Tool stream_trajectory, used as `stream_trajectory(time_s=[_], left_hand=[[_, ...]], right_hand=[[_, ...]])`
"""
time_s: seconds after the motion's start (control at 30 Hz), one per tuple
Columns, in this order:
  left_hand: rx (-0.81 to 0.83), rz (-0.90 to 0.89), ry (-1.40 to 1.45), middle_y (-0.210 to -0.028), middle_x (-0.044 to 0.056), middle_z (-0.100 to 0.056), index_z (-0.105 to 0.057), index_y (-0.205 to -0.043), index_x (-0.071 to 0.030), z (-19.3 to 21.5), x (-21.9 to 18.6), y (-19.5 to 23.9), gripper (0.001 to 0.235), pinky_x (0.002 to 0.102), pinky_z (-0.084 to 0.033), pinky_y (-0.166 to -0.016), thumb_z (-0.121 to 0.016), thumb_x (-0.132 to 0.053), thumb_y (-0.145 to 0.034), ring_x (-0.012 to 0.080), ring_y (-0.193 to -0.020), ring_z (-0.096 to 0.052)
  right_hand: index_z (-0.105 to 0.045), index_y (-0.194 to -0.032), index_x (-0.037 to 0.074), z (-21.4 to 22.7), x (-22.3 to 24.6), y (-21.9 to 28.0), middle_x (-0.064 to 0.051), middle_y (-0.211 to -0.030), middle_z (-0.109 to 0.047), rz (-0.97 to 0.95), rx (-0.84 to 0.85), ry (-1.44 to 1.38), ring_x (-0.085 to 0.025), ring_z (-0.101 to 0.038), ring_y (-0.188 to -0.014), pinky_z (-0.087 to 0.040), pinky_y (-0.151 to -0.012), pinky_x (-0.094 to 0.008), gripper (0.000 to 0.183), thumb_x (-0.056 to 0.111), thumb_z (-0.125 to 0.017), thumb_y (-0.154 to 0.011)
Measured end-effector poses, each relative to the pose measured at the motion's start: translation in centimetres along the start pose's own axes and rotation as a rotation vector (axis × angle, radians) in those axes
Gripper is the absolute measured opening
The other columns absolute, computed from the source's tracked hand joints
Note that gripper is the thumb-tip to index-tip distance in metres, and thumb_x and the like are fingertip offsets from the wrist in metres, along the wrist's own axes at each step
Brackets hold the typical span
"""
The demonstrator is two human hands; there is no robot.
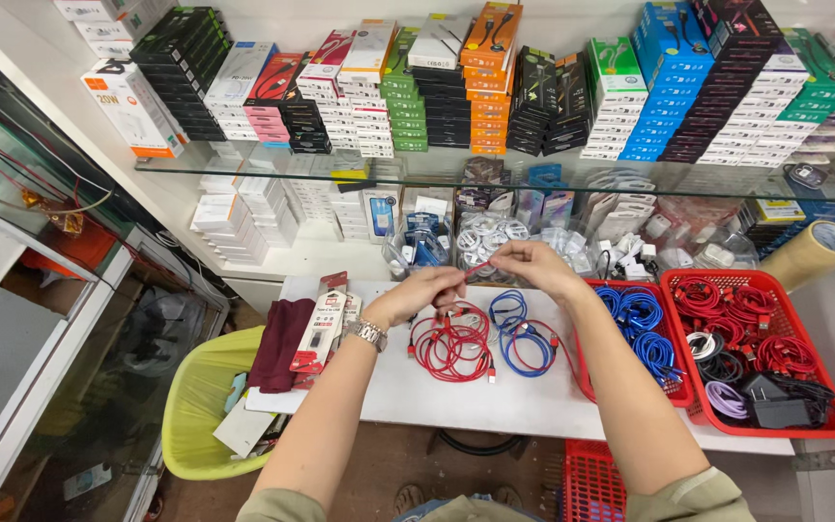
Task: The person picks up red, blue, and white USB cables from a table, untangles them, coils them by hand, and places them into red plastic baskets. The person repeats this process for multiple cables of different colors.
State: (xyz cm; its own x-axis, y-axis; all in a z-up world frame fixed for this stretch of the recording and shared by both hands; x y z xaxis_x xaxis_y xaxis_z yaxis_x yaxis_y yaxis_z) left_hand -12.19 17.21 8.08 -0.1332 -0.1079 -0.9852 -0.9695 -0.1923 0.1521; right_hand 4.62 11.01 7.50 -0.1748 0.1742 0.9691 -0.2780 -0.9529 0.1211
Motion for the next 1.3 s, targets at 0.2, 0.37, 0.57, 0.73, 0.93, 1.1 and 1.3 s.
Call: stream_trajectory(time_s=[0.2, 0.37, 0.57, 0.73, 0.93, 1.1, 1.3], left_hand=[[0.014, -0.375, 0.876, -0.087, 0.003, -0.059, -0.059, -0.109, -0.003, -2.6, -6.2, -1.0, 0.018, 0.038, -0.051, -0.1, -0.052, -0.019, -0.106, 0.0182, -0.089, -0.061], [-0.521, -0.361, -0.105, -0.092, 0.01, -0.076, -0.059, -0.107, -0.002, 2.6, -6.0, -1.4, 0.025, 0.038, -0.055, -0.079, -0.052, -0.026, -0.103, 0.0243, -0.089, -0.074], [-0.129, 0.023, 0.022, -0.066, -0.003, -0.048, -0.066, -0.102, 0.006, 1.8, 2.0, -2.1, 0.043, 0.034, -0.038, -0.061, -0.051, -0.033, -0.115, 0.0144, -0.061, -0.045], [0.178, -0.341, 0.776, -0.074, -0.002, -0.046, -0.059, -0.107, 0.001, -1.2, -3.6, -0.8, 0.022, 0.034, -0.047, -0.088, -0.051, -0.019, -0.113, 0.0142, -0.069, -0.043], [-0.468, -0.521, 0.783, -0.116, 0.017, -0.072, -0.052, -0.106, -0.005, 3.8, -5.5, -1.2, 0.013, 0.04, -0.05, -0.102, -0.044, -0.014, -0.101, 0.0255, -0.106, -0.071], [-0.919, -0.345, -0.632, -0.101, 0.023, -0.077, -0.049, -0.116, 0.001, 6.7, -5.4, 1.1, 0.022, 0.047, -0.052, -0.084, -0.042, -0.017, -0.108, 0.0359, -0.096, -0.069], [-0.209, 0.187, -0.825, -0.063, 0.02, -0.068, -0.065, -0.087, 0.004, 5.3, 3.0, -0.7, 0.051, 0.035, -0.052, -0.078, -0.053, -0.038, -0.112, 0.0226, -0.063, -0.07]], right_hand=[[-0.076, -0.103, 0.004, -4.1, -4.9, 1.0, 0.005, -0.076, -0.064, 0.003, -0.18, -0.261, -0.005, -0.05, -0.064, -0.036, -0.056, -0.023, 0.025, 0.023, -0.059, -0.101], [-0.079, -0.114, 0.008, -9.8, -3.8, 3.4, 0.002, -0.071, -0.052, -0.009, 0.168, -0.072, -0.006, -0.044, -0.064, -0.036, -0.057, -0.023, 0.034, 0.032, -0.057, -0.105], [-0.075, -0.107, 0.004, 0.0, -0.2, 1.3, 0.005, -0.094, -0.074, 0.073, 0.009, 0.061, 0.0, -0.061, -0.083, -0.046, -0.072, -0.016, 0.027, 0.027, -0.064, -0.098], [-0.068, -0.113, 0.007, -2.4, -4.8, 0.0, 0.008, -0.071, -0.05, -0.05, -0.1, -0.423, -0.002, -0.038, -0.057, -0.028, -0.049, -0.02, 0.02, 0.024, -0.064, -0.101], [-0.064, -0.116, 0.002, -12.0, -6.6, 2.1, 0.008, -0.061, -0.041, -0.203, 0.219, -1.044, -0.001, -0.026, -0.041, -0.016, -0.034, -0.02, 0.028, 0.026, -0.057, -0.105], [-0.064, -0.119, -0.003, -10.4, -3.6, 3.1, 0.007, -0.063, -0.042, -0.208, 0.328, -0.739, 0.0, -0.027, -0.044, -0.019, -0.038, -0.02, 0.029, 0.021, -0.058, -0.103], [-0.076, -0.112, -0.002, -2.5, -2.1, 2.4, 0.003, -0.068, -0.056, -0.271, 0.227, -0.011, -0.003, -0.041, -0.053, -0.027, -0.045, -0.02, 0.029, 0.022, -0.071, -0.096]])
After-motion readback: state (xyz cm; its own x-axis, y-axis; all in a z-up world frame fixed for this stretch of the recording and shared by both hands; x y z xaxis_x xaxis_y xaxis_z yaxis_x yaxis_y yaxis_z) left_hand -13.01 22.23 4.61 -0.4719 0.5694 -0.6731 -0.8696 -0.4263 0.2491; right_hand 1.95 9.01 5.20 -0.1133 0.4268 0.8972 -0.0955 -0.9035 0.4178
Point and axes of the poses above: each hand's wrist, its own y-axis away from the middle knuckle, its own z-axis out of the back of the hand, x = y × z, the point moved 10 cm from there along -y, towards the middle knuckle
